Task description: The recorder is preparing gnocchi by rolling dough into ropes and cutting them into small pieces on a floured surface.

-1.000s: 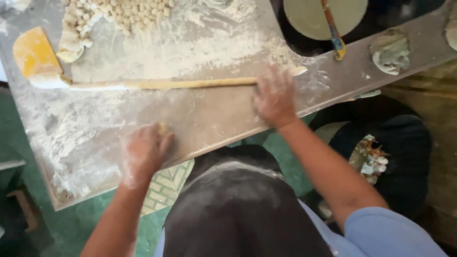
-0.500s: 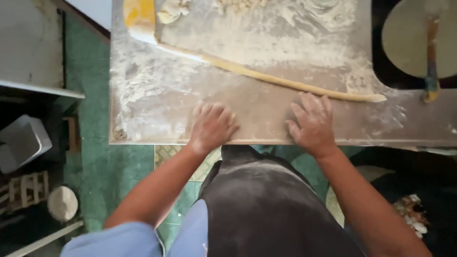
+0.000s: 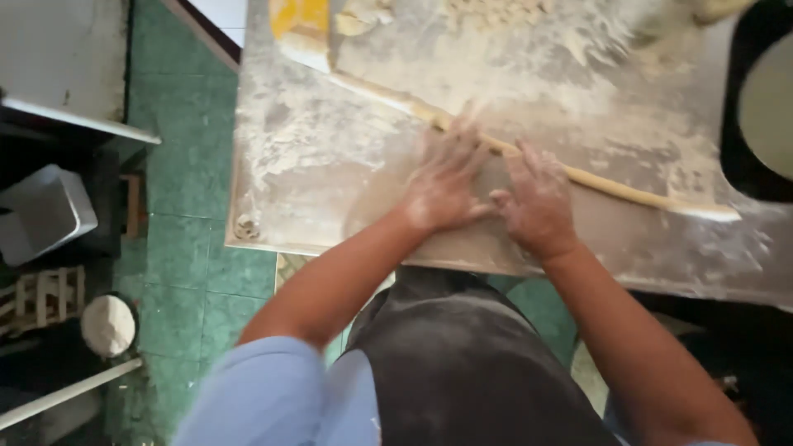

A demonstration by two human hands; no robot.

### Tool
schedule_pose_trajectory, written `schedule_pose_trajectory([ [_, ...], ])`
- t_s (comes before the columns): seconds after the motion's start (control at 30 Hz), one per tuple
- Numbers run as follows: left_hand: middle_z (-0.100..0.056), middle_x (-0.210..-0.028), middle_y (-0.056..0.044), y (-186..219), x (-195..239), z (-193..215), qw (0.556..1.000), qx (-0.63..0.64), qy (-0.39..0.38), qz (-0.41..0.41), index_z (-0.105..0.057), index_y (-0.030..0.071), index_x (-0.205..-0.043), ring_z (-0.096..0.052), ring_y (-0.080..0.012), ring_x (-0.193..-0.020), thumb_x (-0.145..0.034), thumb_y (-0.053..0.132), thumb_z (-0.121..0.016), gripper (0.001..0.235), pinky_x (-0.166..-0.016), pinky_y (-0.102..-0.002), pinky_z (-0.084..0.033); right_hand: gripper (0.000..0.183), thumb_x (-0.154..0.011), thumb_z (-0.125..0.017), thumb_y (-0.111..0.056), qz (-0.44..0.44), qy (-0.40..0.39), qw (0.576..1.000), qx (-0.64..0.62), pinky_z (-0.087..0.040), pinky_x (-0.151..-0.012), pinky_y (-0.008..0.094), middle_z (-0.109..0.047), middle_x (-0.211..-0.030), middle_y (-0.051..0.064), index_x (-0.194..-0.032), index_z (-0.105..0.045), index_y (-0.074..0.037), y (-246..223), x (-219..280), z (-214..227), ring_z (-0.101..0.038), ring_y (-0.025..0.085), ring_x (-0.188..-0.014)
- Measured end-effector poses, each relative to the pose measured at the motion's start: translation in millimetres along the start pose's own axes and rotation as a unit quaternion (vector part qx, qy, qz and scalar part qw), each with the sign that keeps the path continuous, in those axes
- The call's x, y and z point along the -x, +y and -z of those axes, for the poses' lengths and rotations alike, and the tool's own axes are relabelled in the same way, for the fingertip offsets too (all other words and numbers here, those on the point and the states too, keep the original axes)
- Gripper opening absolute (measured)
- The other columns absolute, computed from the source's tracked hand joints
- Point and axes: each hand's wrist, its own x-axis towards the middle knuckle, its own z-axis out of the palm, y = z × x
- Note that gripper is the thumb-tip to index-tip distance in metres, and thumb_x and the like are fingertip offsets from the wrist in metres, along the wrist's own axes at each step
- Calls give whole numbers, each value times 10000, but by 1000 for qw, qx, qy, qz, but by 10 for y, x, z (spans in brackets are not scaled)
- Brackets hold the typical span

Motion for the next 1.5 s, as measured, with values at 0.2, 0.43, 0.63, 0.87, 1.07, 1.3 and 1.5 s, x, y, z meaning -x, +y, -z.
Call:
schedule_pose_trajectory([
  [0.2, -395, -1611, -208, -292, 200, -515, 990, 46, 8, -129, -490, 26, -1534, -283, -414, -1506, -860, 535, -674, 865, -1179, -632, -182, 498, -954, -698, -231, -72, 0, 992, 106, -429, -1097, 545, -617, -1399, 225, -1406, -603, -44, 195, -20, -237, -581, 438, -1253],
  [0.43, -632, -1416, -46, -1034, 376, -166, 976, -3, 148, -157, -623, 160, -1404, -569, -249, -1356, -869, 437, -676, 604, -1188, -623, -393, 422, -922, -736, -252, -123, -70, 974, 179, -474, -963, 539, -683, -1173, 190, -1309, -670, -98, 461, -173, -461, -625, 406, -1106],
  [0.63, -643, -1292, -153, -2770, -284, 482, 846, -462, 264, -13, -619, 165, -1315, -572, -351, -1224, -768, 176, -630, 547, -1080, -571, -329, 230, -1005, -714, -222, -126, -56, 975, 176, -518, -892, 502, -707, -1091, 145, -1222, -723, -145, 389, -290, -593, -651, 371, -1039],
  [0.87, -638, -1282, -124, -2946, -483, 911, 977, -192, 8, 94, -628, 155, -1334, -498, -347, -1347, -954, 142, -596, 381, -1201, -574, -268, 160, -1011, -710, -209, -86, -54, 975, 200, -507, -978, 499, -702, -1086, 107, -1144, -696, -122, 383, -477, -737, -659, 331, -1078],
  [1.07, -642, -1192, -116, -2601, -138, 783, 975, -176, 80, -112, -624, 95, -1323, -542, -358, -1213, -911, 273, -647, 450, -1110, -547, -379, 165, -1018, -727, -230, -135, -53, 965, 220, -475, -940, 512, -681, -1063, 137, -1132, -699, -114, 419, -580, -731, -633, 364, -1048],
  [1.3, -638, -1090, -91, -3082, -30, 619, 978, -197, 40, -48, -664, 141, -999, -593, -339, -1098, -899, 218, -648, 127, -923, -473, -513, 427, -949, -728, -244, -155, -52, 962, 218, -424, -1058, 541, -655, -1280, 175, -1322, -659, -49, 632, -143, -358, -590, 381, -1232],
  [1.5, -655, -1165, -182, -2864, 27, 917, 979, -194, -42, 54, -711, 125, -1111, -571, -402, -1113, -914, 265, -709, 242, -956, -516, -474, 353, -1026, -701, -263, -198, -57, 919, 337, -296, -1161, 595, -617, -1442, 190, -1306, -654, -52, 1553, 400, -38, -538, 396, -1378],
])
